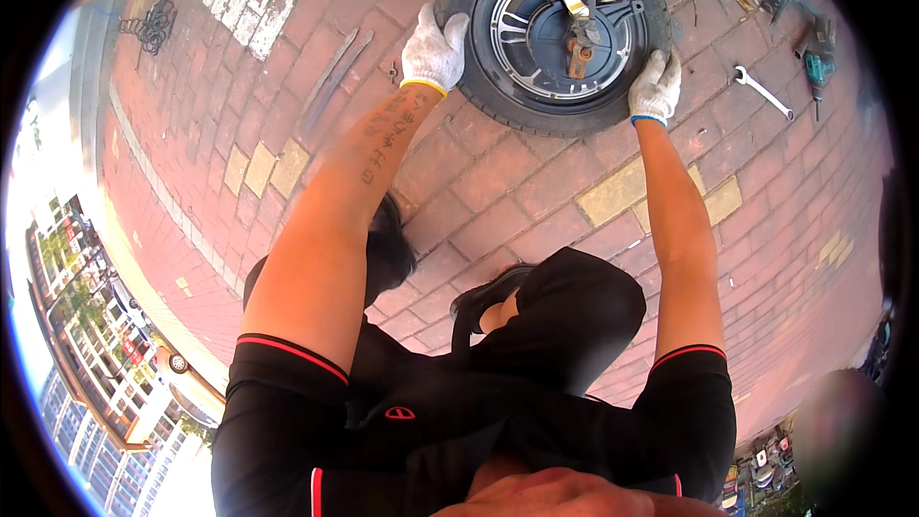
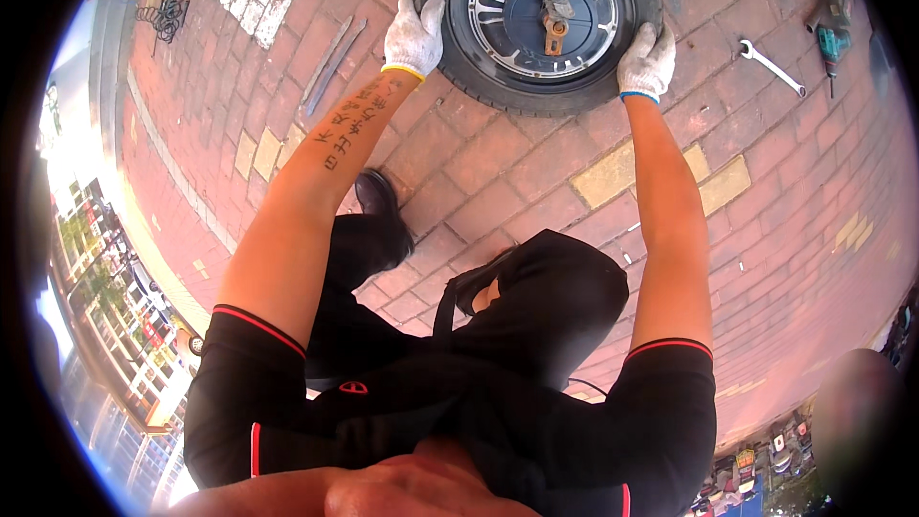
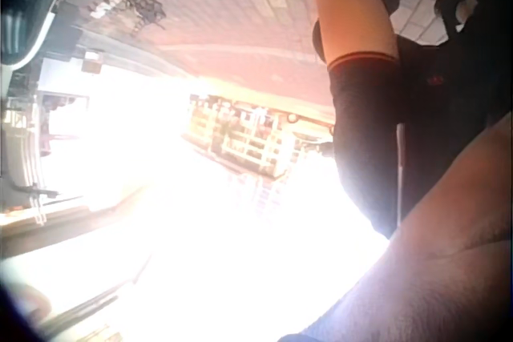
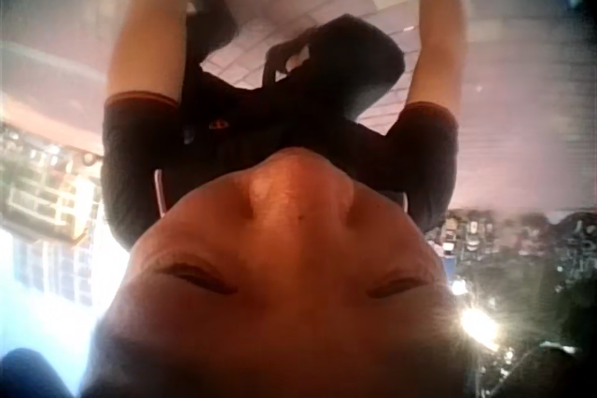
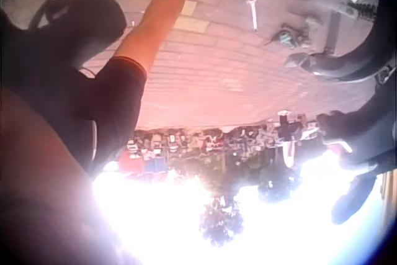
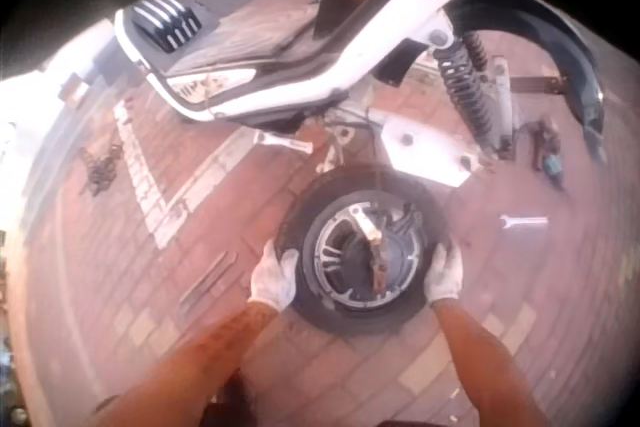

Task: The person handles a small component, then walks to a white scooter and picks up a tire. They lift and position the tire onto the scooter's rear axle, aligning it with the swingarm. Using a metal bar as a lever, they repeatedly pry and adjust the tire to seat it into place.

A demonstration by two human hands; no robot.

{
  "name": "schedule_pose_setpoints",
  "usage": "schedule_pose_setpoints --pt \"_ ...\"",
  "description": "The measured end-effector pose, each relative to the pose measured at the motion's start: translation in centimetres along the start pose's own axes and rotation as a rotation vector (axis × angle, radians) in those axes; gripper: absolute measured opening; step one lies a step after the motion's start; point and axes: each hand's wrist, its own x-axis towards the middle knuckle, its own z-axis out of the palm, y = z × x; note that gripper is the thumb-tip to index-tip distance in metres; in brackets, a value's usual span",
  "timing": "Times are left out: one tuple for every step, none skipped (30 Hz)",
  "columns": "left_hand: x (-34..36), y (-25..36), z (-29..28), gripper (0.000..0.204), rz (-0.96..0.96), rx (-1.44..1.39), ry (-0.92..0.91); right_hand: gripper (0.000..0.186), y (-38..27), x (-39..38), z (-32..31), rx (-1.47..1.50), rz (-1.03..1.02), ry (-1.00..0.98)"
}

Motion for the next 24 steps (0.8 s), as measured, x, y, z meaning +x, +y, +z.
schedule_pose_setpoints --pt "-0.8 0.4 -0.1 0.076 -0.02 -0.033 -0.003 0.054 0.3 0.3 0.2 -0.031 -0.021 0.034" --pt "-0.8 1.1 -0.6 0.077 -0.028 -0.069 0.018 0.052 -0.6 1.0 0.5 0.016 -0.072 0.044" --pt "-1.3 0.9 -0.5 0.08 -0.093 -0.055 0.016 0.051 -0.1 1.2 0.8 0.01 -0.084 0.033" --pt "-2.4 0.4 -1.0 0.084 -0.084 -0.109 -0.002 0.05 0.0 0.9 0.9 -0.003 -0.094 0.014" --pt "-2.4 0.7 -0.9 0.086 -0.082 -0.143 0.012 0.047 0.0 1.2 1.1 -0.045 -0.126 0.028" --pt "-2.0 1.0 -0.8 0.088 -0.078 -0.178 0.024 0.046 -0.2 2.1 1.3 -0.066 -0.133 0.056" --pt "-2.0 1.3 -1.2 0.089 -0.067 -0.197 -0.009 0.045 -0.7 2.7 1.3 -0.092 -0.137 0.068" --pt "-1.9 1.9 -1.7 0.09 -0.054 -0.216 -0.042 0.045 -1.1 2.9 1.0 -0.119 -0.139 0.083" --pt "-1.8 2.3 -2.2 0.092 -0.037 -0.234 -0.076 0.044 -1.3 1.8 0.4 -0.08 -0.059 0.04" --pt "-1.5 2.2 -2.1 0.093 -0.035 -0.221 -0.057 0.049 -0.9 1.1 0.4 -0.112 -0.043 0.002" --pt "-1.5 1.5 -2.1 0.093 -0.042 -0.201 -0.048 0.053 -1.8 0.2 0.0 -0.197 0.052 -0.096" --pt "-1.5 0.6 -2.0 0.094 -0.046 -0.181 -0.041 0.057 -2.8 -0.7 -0.4 -0.279 0.152 -0.193" --pt "-1.0 -0.5 -0.7 0.097 -0.024 -0.165 -0.032 0.062 -2.4 -1.6 -1.2 -0.37 0.184 -0.258" --pt "-0.9 -0.3 -0.3 0.099 -0.013 -0.183 -0.047 0.064 -1.1 -2.4 -2.1 -0.409 0.147 -0.28" --pt "-0.9 0.0 0.2 0.102 -0.003 -0.202 -0.066 0.064 0.4 -3.7 -3.9 -0.461 0.182 -0.383" --pt "-0.9 -0.1 0.4 0.104 -0.002 -0.214 -0.076 0.064 1.0 -5.6 -5.5 -0.505 0.213 -0.497" --pt "-1.0 -0.6 0.5 0.106 0.009 -0.209 -0.073 0.063 2.6 -7.6 -6.7 -0.519 0.127 -0.606" --pt "-1.4 -1.1 0.8 0.106 -0.009 -0.218 -0.069 0.061 3.6 -9.6 -8.0 -0.534 0.046 -0.717" --pt "-1.8 -1.9 1.0 0.107 -0.033 -0.219 -0.06 0.06 2.2 -10.9 -9.3 -0.579 -0.008 -0.816" --pt "-2.4 -2.7 1.1 0.108 -0.057 -0.221 -0.057 0.058 -0.5 -12.0 -11.4 -0.626 -0.055 -0.915" --pt "-2.8 -3.1 1.2 0.11 -0.04 -0.235 -0.049 0.057 -2.5 -12.9 -13.4 -0.681 -0.094 -1.006" --pt "-3.2 -2.9 1.1 0.11 -0.058 -0.248 -0.107 0.056 -3.2 -13.9 -15.3 -0.619 0.001 -0.943" --pt "-3.6 -2.8 0.9 0.111 -0.078 -0.258 -0.165 0.055 -3.8 -14.8 -17.2 -0.556 0.092 -0.878" --pt "-4.1 -2.7 0.7 0.111 -0.099 -0.266 -0.222 0.054 -4.5 -15.7 -19.2 -0.492 0.178 -0.811"
